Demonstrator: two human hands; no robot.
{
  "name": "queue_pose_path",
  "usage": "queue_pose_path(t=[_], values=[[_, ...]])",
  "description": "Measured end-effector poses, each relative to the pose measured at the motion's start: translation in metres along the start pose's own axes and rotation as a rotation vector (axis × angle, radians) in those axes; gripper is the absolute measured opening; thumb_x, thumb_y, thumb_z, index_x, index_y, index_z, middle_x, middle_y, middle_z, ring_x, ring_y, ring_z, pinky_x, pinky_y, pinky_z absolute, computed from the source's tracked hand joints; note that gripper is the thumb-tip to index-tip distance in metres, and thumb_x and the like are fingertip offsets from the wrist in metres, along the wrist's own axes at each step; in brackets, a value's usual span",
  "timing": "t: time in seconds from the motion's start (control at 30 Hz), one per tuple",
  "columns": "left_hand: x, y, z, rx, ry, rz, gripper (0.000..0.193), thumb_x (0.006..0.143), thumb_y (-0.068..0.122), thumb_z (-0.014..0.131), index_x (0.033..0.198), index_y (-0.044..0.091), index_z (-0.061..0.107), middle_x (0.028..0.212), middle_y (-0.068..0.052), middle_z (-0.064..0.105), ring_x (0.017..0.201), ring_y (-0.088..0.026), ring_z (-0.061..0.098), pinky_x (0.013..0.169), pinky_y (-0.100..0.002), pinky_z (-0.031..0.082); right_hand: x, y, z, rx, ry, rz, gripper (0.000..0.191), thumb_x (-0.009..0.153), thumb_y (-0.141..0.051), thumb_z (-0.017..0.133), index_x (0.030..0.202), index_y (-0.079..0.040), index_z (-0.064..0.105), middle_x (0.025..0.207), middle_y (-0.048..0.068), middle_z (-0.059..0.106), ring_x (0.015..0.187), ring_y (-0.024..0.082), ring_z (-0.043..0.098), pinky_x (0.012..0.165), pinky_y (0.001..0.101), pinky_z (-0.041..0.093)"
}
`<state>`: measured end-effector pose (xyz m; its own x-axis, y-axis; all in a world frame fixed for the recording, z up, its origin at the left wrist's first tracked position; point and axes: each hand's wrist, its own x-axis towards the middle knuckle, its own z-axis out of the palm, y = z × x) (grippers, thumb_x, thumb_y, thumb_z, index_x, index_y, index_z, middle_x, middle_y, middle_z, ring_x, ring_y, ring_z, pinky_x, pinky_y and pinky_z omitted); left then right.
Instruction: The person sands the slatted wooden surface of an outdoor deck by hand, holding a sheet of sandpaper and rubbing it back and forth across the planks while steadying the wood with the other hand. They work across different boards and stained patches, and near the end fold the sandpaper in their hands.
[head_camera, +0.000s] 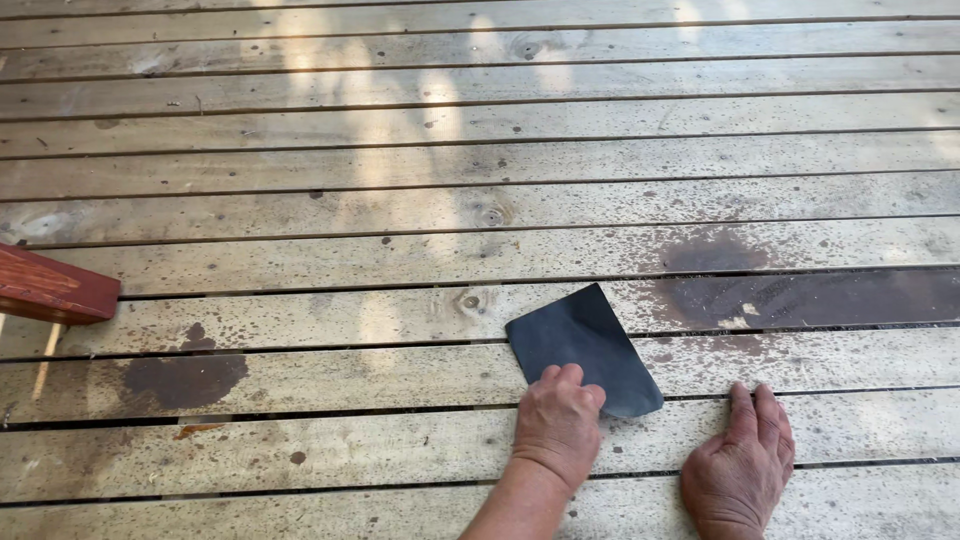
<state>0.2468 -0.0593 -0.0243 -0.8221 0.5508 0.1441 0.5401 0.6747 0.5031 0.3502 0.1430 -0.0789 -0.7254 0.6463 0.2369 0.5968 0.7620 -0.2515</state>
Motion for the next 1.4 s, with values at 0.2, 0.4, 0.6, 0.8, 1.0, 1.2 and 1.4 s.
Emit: queue_pose_path(t=[0.2,0.4,0.6,0.8,1.0,1.2,1.4], values=[[-0.072,-0.122,-0.095,0.13,-0.032,-0.266,0.029,0.076,-0.003,0.069,0.096,0.013,0.082,0.083,-0.005,0.063,0.083,-0.021,0.064,0.081,-0.034,0.06,0.001,-0.009,-0.005,0.005,-0.023,0.022,0.054,0.095,-0.012,0.048,0.149,-0.012,0.054,0.163,0.014,0.04,0.154,0.033,0.03,0.127,0.0474,0.02],[-0.042,-0.07,-0.057,0.079,0.017,-0.158,0.033,0.071,-0.012,0.065,0.088,0.011,0.081,0.078,-0.006,0.063,0.081,-0.022,0.063,0.078,-0.036,0.06,0.002,-0.015,-0.002,0.006,-0.041,0.055,0.058,0.092,-0.011,0.047,0.149,-0.011,0.053,0.161,0.015,0.038,0.152,0.034,0.028,0.125,0.0493,0.019],[0.034,0.067,0.031,-0.098,-0.023,-0.032,0.011,0.084,0.002,0.066,0.076,0.006,0.073,0.087,-0.013,0.062,0.089,-0.029,0.06,0.078,-0.044,0.053,-0.001,-0.019,-0.006,0.068,-0.022,0.058,0.06,0.089,-0.007,0.049,0.149,-0.013,0.052,0.164,0.012,0.039,0.153,0.032,0.029,0.128,0.0481,0.02],[-0.006,0.001,-0.021,-0.005,-0.079,-0.121,0.02,0.082,-0.003,0.065,0.094,0.007,0.078,0.086,-0.009,0.062,0.086,-0.024,0.061,0.079,-0.04,0.057,-0.001,-0.02,-0.008,0.004,-0.069,0.043,0.063,0.086,-0.007,0.052,0.149,-0.011,0.05,0.161,0.015,0.036,0.152,0.033,0.027,0.126,0.0487,0.017],[-0.015,-0.013,-0.026,0.021,-0.014,-0.181,0.021,0.075,-0.007,0.064,0.083,0.008,0.077,0.084,-0.009,0.063,0.086,-0.025,0.062,0.08,-0.039,0.057,-0.003,-0.015,0.002,-0.024,-0.081,0.037,0.063,0.087,-0.007,0.051,0.15,-0.009,0.049,0.161,0.017,0.035,0.152,0.033,0.027,0.126,0.0488,0.017],[0.041,0.085,0.042,-0.106,0.011,-0.043,0.007,0.078,0.002,0.066,0.074,0.005,0.071,0.086,-0.012,0.062,0.089,-0.03,0.06,0.08,-0.043,0.054,-0.003,-0.009,0.007,0.042,-0.039,0.043,0.039,0.091,-0.011,0.051,0.131,-0.01,0.052,0.165,0.011,0.037,0.155,0.03,0.029,0.13,0.0458,0.02],[-0.031,-0.041,-0.035,0.052,-0.048,-0.171,0.023,0.078,0.0,0.071,0.097,0.011,0.079,0.083,-0.005,0.062,0.084,-0.02,0.064,0.079,-0.034,0.06,-0.001,-0.015,0.0,-0.054,-0.149,0.052,0.062,0.09,-0.01,0.048,0.151,-0.01,0.045,0.16,0.017,0.031,0.153,0.032,0.022,0.126,0.0473,0.014]])
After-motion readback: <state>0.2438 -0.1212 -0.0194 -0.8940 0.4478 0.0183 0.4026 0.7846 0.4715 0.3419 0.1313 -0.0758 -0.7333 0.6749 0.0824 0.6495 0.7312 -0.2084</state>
